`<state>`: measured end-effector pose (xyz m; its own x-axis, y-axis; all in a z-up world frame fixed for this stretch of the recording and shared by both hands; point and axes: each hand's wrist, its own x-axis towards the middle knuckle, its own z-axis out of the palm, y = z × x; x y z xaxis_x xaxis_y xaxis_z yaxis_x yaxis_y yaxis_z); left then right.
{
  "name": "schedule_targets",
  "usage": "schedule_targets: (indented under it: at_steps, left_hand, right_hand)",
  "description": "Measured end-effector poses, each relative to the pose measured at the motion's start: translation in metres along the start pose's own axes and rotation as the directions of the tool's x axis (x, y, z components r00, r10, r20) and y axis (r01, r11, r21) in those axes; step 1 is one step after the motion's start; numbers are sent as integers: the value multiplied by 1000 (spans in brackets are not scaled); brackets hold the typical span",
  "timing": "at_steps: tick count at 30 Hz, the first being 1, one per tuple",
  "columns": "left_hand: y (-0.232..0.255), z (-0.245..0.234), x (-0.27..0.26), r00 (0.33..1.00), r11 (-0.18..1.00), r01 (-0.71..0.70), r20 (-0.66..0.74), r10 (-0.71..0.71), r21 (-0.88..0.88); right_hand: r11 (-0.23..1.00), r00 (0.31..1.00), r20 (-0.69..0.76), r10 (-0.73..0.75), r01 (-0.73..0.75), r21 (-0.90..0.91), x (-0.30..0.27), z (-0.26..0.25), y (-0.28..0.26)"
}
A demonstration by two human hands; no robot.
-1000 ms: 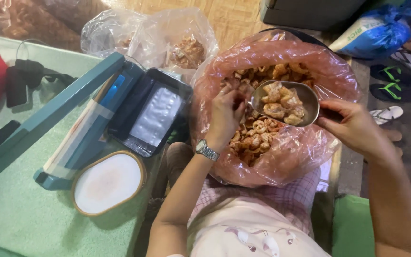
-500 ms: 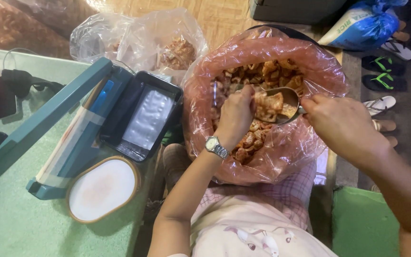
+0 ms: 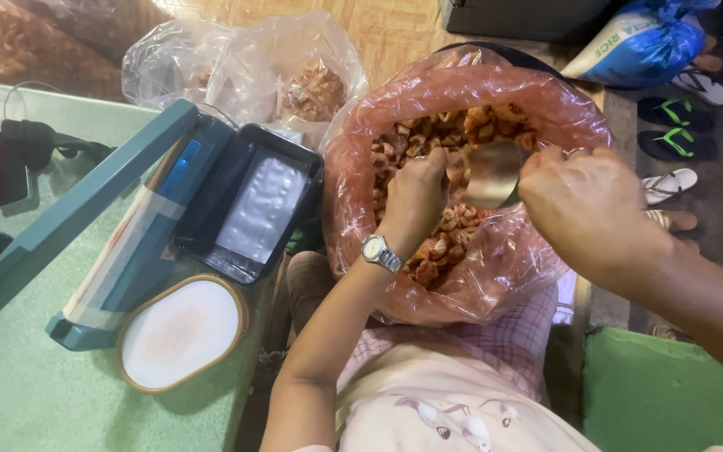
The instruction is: Packaging snacks into plastic bags and sealing them with a heat sealer
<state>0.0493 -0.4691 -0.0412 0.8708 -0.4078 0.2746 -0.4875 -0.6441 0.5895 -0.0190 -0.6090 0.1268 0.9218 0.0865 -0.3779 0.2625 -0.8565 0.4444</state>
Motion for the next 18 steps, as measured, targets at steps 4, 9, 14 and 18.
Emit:
schedule_targets:
  at_steps: [4,9,14,18]
  left_hand:
    - [-7,-23,11,993,991,112,-18,-114,-68]
    - [-21,-74,21,973,952,158,-123,-196,-262]
    - [-14,-102,13,989,844,49,-90,-114,-534]
    - [-66,-38,16,990,995,84,-110,-89,-47]
  right_hand:
    - [996,994,75,80,-78,-35,-16,-16,15]
    - [980,980,-23,197,-198,-20,-6,11,28]
    - [968,998,23,63,-67,241,42,74,-2]
    - [971,942,-332,48,34,238,112,198,-10]
